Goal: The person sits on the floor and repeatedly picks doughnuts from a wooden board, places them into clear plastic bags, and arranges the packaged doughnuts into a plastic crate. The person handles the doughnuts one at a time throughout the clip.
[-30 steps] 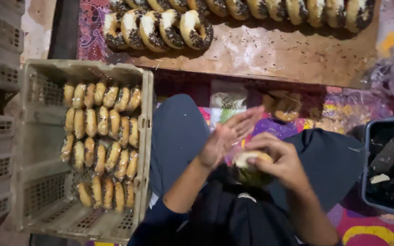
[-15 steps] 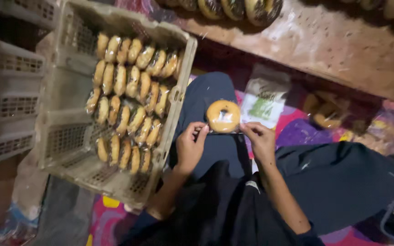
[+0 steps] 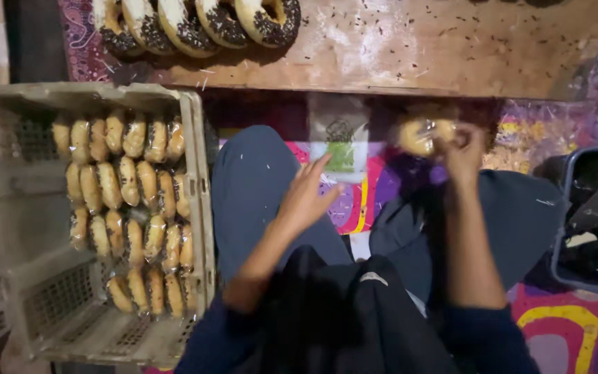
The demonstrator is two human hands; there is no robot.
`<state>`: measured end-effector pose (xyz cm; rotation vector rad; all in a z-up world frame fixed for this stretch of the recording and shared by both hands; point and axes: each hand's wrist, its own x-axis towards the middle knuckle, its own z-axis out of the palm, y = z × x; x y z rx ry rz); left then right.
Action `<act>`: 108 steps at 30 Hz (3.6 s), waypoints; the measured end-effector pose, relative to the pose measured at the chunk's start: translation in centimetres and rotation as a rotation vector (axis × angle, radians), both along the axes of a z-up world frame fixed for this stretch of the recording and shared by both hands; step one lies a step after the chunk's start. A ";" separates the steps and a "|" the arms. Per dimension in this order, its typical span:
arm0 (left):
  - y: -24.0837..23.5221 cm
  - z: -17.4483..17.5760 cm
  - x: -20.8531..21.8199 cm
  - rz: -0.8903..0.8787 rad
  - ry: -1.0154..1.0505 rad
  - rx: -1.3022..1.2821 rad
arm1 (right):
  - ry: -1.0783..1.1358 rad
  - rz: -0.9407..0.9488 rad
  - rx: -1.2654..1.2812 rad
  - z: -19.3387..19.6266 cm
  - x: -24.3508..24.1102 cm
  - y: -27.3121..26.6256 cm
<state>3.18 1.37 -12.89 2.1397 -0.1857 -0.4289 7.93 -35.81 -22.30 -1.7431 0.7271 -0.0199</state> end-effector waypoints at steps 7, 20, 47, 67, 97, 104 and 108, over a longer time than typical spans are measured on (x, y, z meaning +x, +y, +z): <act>-2.2 -10.9 12.2 -0.276 0.105 1.000 | -0.564 0.425 -0.339 0.1 7.1 6.5; -3.1 -11.0 13.1 -0.208 0.296 0.793 | 0.277 1.176 -0.753 -3.7 15.4 17.0; 12.1 2.3 3.7 1.359 0.709 -1.656 | -0.274 0.934 -0.739 17.8 14.4 14.8; -3.0 10.3 6.8 0.788 0.564 -1.557 | -0.558 0.561 0.014 23.5 -1.4 17.6; -8.4 4.3 -4.9 0.390 0.078 -1.057 | -0.278 0.833 -0.121 19.7 -11.1 15.1; -9.4 9.8 -7.1 -0.063 -0.085 -0.425 | 0.110 0.886 0.166 8.1 -13.5 21.8; -9.0 7.8 -8.0 -0.329 -0.151 -0.167 | 0.179 0.776 0.240 6.4 -13.1 22.3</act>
